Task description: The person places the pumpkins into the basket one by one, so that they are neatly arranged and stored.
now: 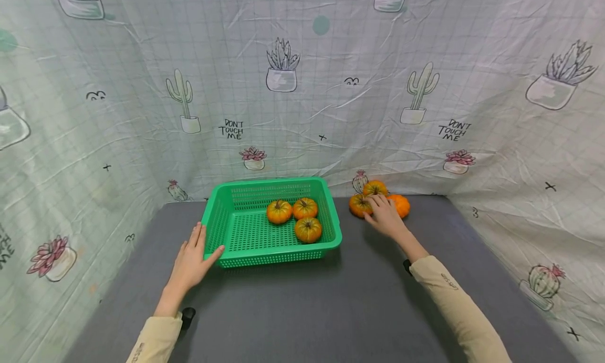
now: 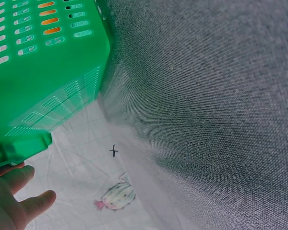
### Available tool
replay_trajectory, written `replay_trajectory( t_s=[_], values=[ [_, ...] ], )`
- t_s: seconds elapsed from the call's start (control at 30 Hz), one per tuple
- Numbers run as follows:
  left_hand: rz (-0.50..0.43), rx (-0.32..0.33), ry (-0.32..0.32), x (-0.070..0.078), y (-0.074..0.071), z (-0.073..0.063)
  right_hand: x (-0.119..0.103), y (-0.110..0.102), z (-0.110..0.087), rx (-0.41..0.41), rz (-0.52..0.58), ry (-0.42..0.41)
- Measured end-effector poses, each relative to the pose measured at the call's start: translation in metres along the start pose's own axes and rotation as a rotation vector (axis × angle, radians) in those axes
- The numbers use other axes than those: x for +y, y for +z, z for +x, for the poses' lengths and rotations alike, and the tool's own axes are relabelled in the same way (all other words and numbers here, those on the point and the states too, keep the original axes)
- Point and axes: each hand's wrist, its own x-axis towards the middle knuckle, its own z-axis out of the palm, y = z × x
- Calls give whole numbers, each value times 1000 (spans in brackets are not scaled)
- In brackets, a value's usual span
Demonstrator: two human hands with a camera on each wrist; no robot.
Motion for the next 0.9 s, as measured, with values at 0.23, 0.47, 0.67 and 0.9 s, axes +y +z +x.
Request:
replay_trajectory(
  t_s=[0.23, 0.47, 0.67, 0.9],
  values=[
    [-13, -4, -4, 1, -2, 0, 9, 11, -1, -26, 9, 108],
    [-21, -9, 0, 2, -2, -1, 15, 24, -2, 11, 118, 233],
    [-30, -15, -4, 2, -2, -1, 18, 32, 2, 59, 166, 326],
    [-33, -16, -11, 2, -1, -1, 25, 43, 5, -10, 231, 449]
  ],
)
